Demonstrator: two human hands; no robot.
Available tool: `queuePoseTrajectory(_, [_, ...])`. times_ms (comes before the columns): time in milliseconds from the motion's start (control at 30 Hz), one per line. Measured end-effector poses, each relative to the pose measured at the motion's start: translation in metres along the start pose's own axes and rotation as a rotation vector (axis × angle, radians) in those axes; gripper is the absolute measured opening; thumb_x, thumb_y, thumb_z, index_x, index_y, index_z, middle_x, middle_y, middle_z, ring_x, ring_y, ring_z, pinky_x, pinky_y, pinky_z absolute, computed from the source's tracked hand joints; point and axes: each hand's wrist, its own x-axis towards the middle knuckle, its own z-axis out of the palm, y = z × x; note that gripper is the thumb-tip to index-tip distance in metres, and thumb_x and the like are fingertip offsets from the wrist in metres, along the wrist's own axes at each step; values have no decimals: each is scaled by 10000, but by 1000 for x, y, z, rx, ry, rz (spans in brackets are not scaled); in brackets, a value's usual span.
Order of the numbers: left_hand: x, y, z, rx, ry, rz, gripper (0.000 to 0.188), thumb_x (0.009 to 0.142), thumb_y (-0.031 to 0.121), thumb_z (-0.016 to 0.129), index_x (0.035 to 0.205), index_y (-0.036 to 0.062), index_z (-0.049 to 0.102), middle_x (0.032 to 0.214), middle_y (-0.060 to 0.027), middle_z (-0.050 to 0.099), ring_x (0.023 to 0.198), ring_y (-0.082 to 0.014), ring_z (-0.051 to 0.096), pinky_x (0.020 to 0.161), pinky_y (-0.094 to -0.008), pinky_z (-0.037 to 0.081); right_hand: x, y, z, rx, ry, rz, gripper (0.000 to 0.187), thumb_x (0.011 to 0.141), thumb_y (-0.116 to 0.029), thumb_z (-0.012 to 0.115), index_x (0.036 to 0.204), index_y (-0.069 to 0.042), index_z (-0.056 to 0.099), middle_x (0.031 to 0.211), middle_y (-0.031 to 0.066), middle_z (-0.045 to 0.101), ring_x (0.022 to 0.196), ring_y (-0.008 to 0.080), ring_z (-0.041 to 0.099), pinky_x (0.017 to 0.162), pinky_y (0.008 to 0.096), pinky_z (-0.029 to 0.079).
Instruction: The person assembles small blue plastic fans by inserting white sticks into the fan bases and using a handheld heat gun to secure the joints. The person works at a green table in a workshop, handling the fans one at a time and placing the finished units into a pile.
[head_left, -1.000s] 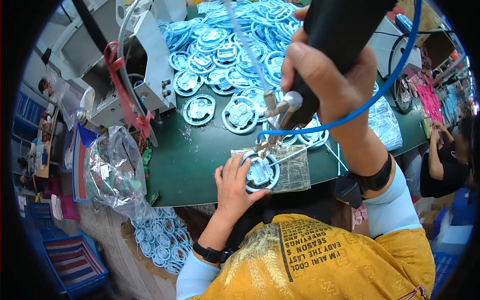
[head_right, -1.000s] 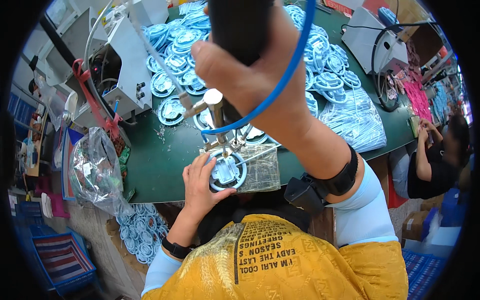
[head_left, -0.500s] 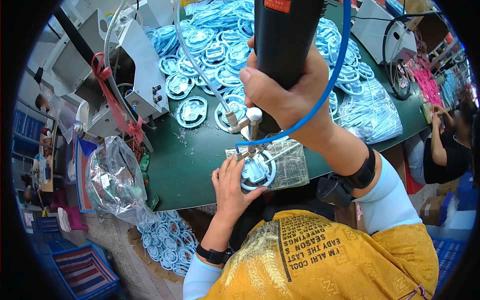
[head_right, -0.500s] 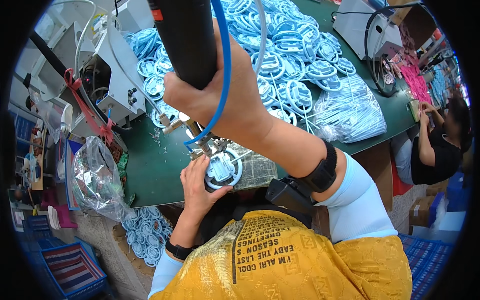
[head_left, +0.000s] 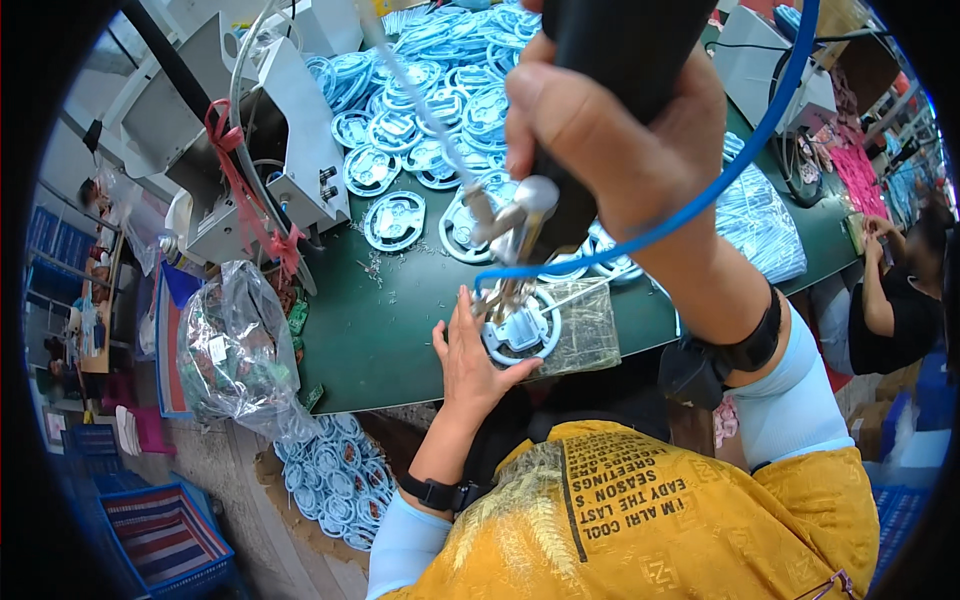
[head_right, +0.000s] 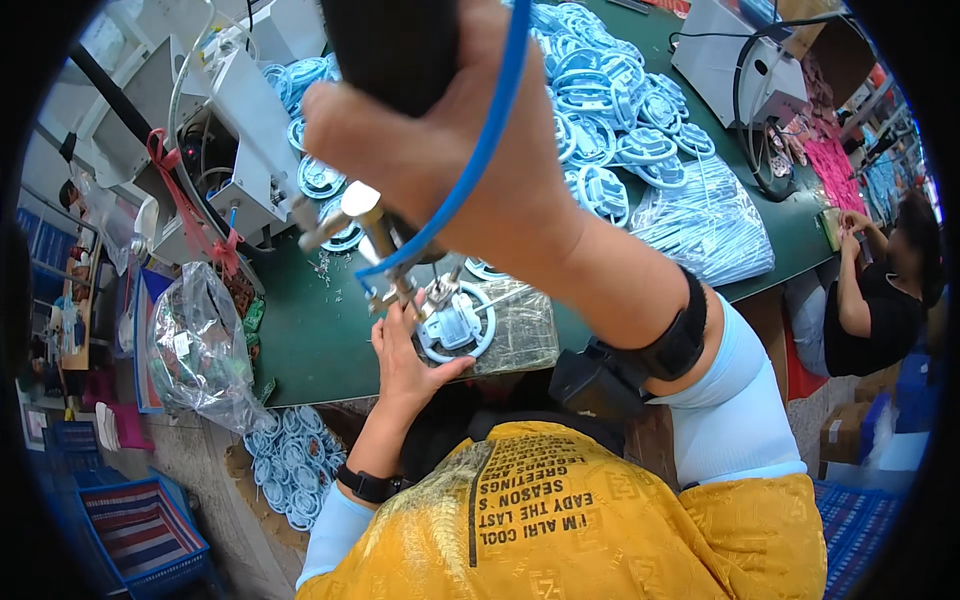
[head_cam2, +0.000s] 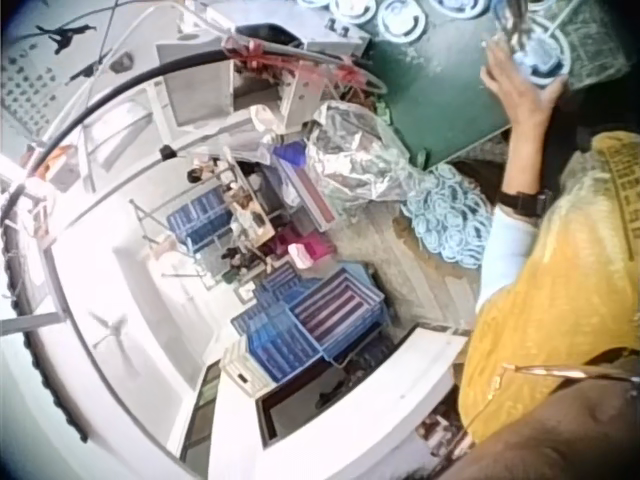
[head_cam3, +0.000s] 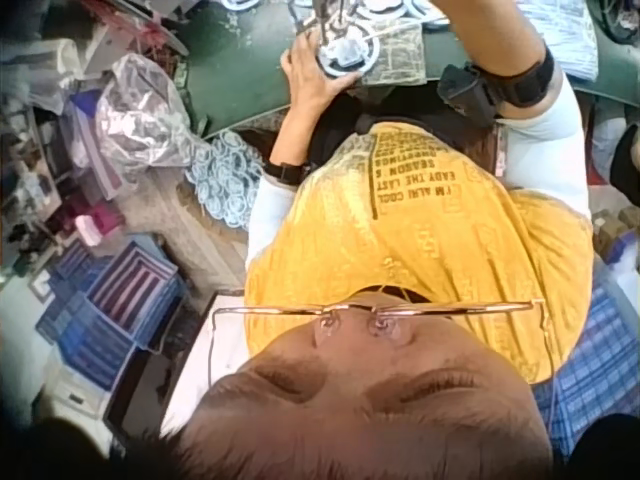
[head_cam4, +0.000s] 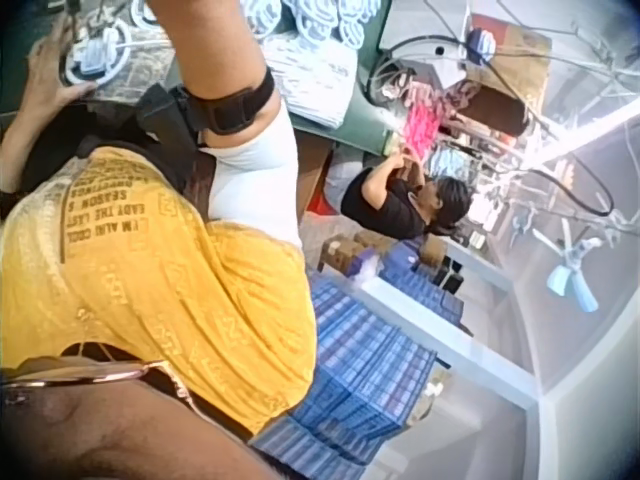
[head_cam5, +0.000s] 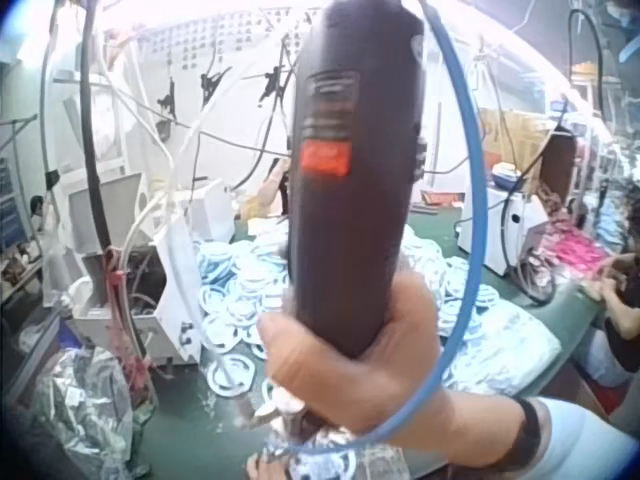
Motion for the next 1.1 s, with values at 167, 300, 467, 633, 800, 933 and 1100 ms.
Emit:
queuePoseTrajectory(167, [0,-4,6,-85,26,-7,925,579,520,877,1270,10,531,1428,-240,415,1346,-362,374,1102,-601,177,-20,18,27,-123,-65,-84,423,788,-17,716,1171,29,543,772,19,613,633,77,587,569,235,471])
queuePoseTrajectory(300, [-1,-1,2,-56,31,12,848,591,435,895,1259,33,559,1345,-187,494,1262,-381,420,1048,-511,280,-23,25,38,-121,-45,-34,412,781,-17,714,1155,24,545,753,11,600,633,64,564,573,236,463])
queuePoseTrajectory(467, [0,3,-1,-71,69,46,825,592,420,898,1247,40,571,1280,-169,535,1204,-376,454,1020,-500,299,-28,35,48,-110,-26,8,372,757,-49,708,1081,1,532,734,35,585,622,106,559,573,261,465])
queuePoseTrajectory(633, [2,0,2,-103,78,66,847,605,463,874,1274,59,548,1230,-161,578,1207,-355,476,1070,-567,220,-29,40,50,-115,-5,85,367,739,-107,699,1033,-33,493,714,72,565,603,165,549,587,296,469])
queuePoseTrajectory(800, [2,5,1,-66,84,89,886,570,384,916,1288,32,533,1323,-199,507,1236,-408,439,1021,-484,341,-34,44,56,-7,-85,76,369,746,-105,696,1054,-41,503,714,32,548,624,100,505,599,272,453])
queuePoseTrajectory(933, [0,3,0,-22,58,23,906,603,506,859,1327,89,510,1410,-178,476,1336,-350,411,1067,-659,192,-18,21,41,56,-22,101,316,728,-122,731,966,-34,543,687,1,539,582,77,494,536,261,427])
queuePoseTrajectory(1100, [3,-2,12,90,50,76,1110,590,481,868,1465,60,332,1479,-221,388,1366,-349,396,1068,-664,200,-9,3,8,-188,-108,-240,368,776,-70,693,1099,21,543,755,36,580,600,97,562,544,251,461])
